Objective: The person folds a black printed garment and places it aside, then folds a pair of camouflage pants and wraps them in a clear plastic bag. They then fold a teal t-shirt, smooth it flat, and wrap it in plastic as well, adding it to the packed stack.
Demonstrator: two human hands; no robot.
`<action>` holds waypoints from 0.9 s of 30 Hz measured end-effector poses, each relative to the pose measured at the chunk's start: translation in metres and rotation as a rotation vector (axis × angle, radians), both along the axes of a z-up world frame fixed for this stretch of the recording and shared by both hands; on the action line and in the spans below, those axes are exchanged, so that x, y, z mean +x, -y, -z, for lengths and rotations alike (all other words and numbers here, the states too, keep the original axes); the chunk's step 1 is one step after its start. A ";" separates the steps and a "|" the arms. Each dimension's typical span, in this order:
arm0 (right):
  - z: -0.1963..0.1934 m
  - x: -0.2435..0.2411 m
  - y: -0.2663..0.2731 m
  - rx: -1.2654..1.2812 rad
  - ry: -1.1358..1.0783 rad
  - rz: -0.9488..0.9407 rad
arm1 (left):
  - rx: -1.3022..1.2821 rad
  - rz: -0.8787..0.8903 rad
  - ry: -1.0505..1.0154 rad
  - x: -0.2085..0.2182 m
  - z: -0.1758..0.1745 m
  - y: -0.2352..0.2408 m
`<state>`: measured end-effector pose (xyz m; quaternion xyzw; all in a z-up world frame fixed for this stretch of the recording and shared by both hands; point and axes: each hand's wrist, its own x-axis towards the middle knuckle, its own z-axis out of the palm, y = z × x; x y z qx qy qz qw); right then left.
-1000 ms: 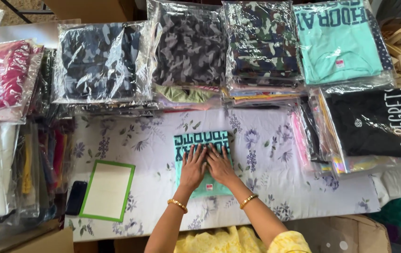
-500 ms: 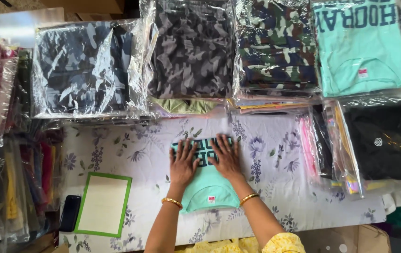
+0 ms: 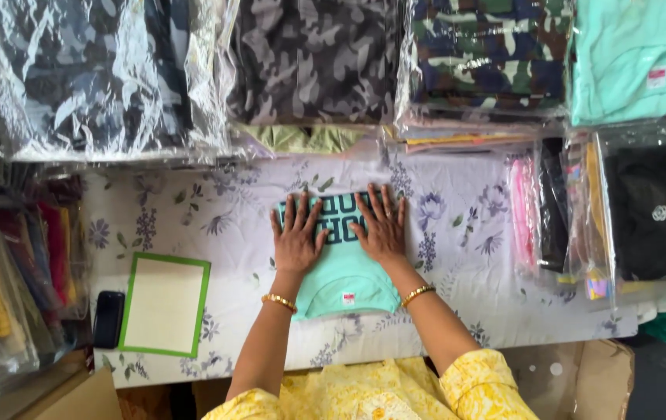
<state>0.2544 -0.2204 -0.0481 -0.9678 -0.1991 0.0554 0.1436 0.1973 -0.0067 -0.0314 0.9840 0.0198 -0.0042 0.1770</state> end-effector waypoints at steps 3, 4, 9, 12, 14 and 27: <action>0.005 0.001 0.003 -0.013 0.017 -0.020 | -0.020 0.011 -0.019 -0.002 0.005 -0.002; 0.007 0.001 0.003 -0.018 0.022 -0.033 | -0.022 0.027 -0.038 -0.004 0.007 -0.004; -0.006 -0.043 0.033 0.054 -0.014 -0.140 | 0.061 0.113 -0.167 -0.060 -0.009 -0.001; -0.008 -0.110 0.069 0.089 -0.061 -0.211 | 0.060 0.163 -0.171 -0.142 -0.007 0.005; -0.014 -0.158 0.092 0.111 -0.076 -0.240 | 0.047 0.164 -0.139 -0.195 -0.012 0.007; -0.023 -0.183 0.101 0.564 -0.087 0.326 | -0.557 -0.629 -0.011 -0.195 -0.017 0.017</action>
